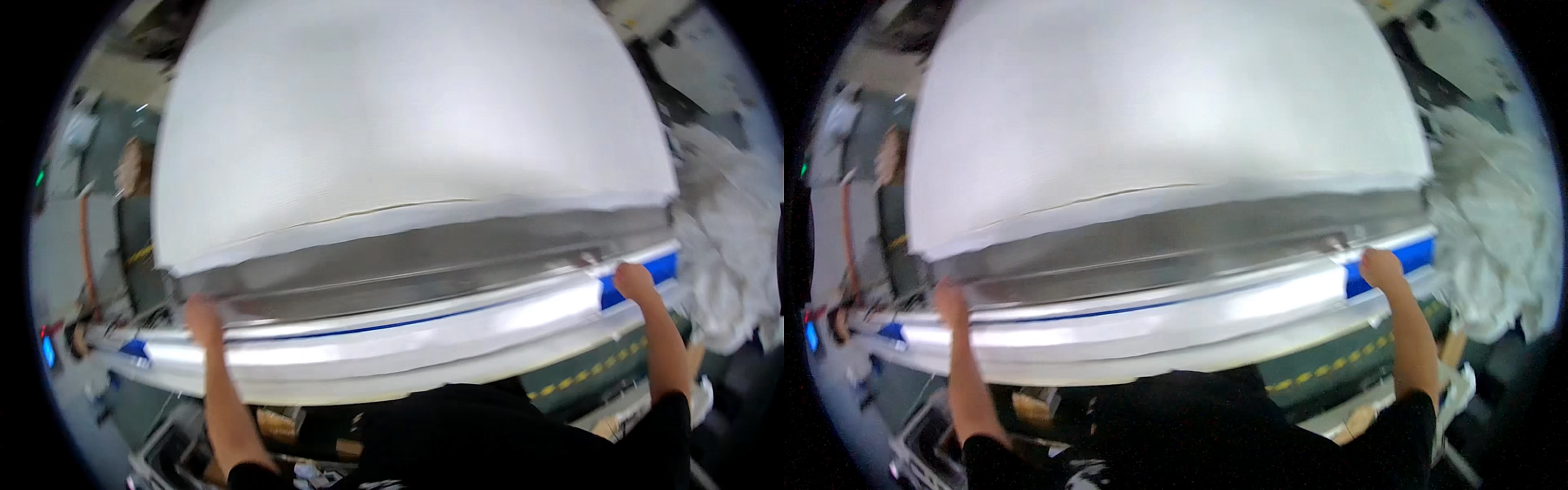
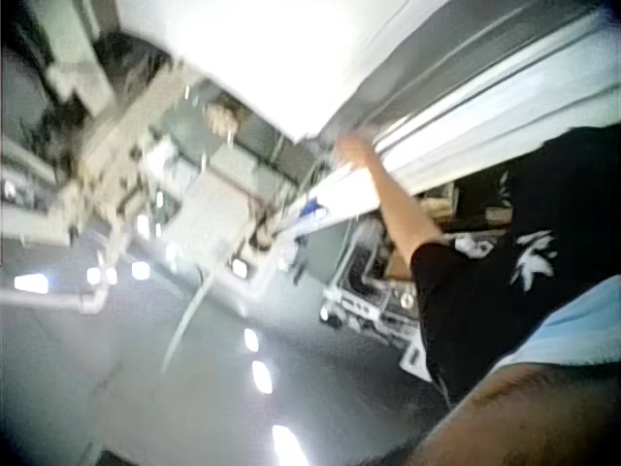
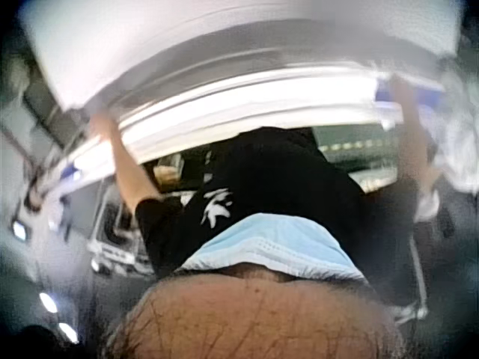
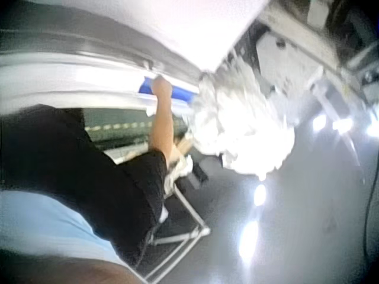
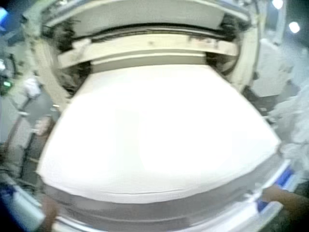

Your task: The person repeatedly folds a large white sheet of material on a metal table. They align the sheet, fold it in half, and smooth the crease with their hands. This folding process is performed multiple times in a repetitive sequence.

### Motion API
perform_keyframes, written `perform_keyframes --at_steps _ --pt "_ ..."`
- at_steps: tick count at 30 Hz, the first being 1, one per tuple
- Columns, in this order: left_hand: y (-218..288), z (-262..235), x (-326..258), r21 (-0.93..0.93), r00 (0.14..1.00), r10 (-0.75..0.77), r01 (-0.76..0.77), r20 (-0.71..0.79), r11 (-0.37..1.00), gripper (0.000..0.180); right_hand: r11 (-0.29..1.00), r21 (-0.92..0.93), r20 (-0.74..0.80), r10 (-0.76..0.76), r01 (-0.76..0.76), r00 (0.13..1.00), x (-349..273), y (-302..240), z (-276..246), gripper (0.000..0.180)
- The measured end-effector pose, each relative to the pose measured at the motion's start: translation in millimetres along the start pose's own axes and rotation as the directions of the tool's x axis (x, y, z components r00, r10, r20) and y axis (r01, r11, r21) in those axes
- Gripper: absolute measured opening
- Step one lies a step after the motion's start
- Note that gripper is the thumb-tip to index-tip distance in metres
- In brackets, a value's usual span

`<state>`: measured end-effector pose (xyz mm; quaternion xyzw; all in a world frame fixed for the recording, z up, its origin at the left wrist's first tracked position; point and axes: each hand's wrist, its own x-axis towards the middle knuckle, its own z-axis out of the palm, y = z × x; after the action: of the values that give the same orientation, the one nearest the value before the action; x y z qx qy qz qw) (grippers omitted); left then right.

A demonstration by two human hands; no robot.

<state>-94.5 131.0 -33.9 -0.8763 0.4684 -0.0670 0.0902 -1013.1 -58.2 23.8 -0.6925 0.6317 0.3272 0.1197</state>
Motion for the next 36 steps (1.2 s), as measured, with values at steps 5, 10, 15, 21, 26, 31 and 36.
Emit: perform_keyframes --at_steps 5,10,15,21,26,31,36 --pt "74.1 -14.2 26.6 -0.212 0.978 0.050 -0.094 -0.200 0.973 0.029 0.895 0.361 -0.118 -0.235 0.262 0.965 -4.3 -157.0 -91.4 0.017" --pt "56.8 -7.7 17.2 -0.424 0.938 -0.003 -0.154 -0.347 0.893 0.028 0.682 0.462 -0.206 -0.539 0.567 0.817 4.6 -328.4 -161.7 0.017" --pt "67.9 -16.1 11.3 -0.483 0.919 -0.036 -0.173 -0.393 0.859 0.028 0.475 0.331 -0.289 -0.772 0.815 0.567 7.0 -513.8 -246.4 0.017" --pt "67.1 -16.6 24.2 -0.551 0.917 -0.042 -0.200 -0.395 0.810 0.028 0.275 0.382 -0.428 -0.794 0.882 0.432 30.0 -723.0 -284.6 0.018" --pt "63.7 -15.2 22.4 -0.578 0.919 -0.066 -0.188 -0.389 0.794 0.029 0.170 0.356 -0.506 -0.792 0.919 0.342 34.7 -809.5 -298.5 0.019" --pt "64.0 -16.1 22.8 -0.592 0.925 -0.075 -0.174 -0.371 0.787 0.030 0.292 0.259 -0.487 -0.784 0.921 0.385 37.8 -829.1 -301.4 0.019" --pt "60.3 -17.6 23.8 -0.608 0.931 -0.076 -0.170 -0.357 0.775 0.032 0.362 0.245 -0.510 -0.741 0.900 0.437 33.1 -833.6 -303.6 0.017"
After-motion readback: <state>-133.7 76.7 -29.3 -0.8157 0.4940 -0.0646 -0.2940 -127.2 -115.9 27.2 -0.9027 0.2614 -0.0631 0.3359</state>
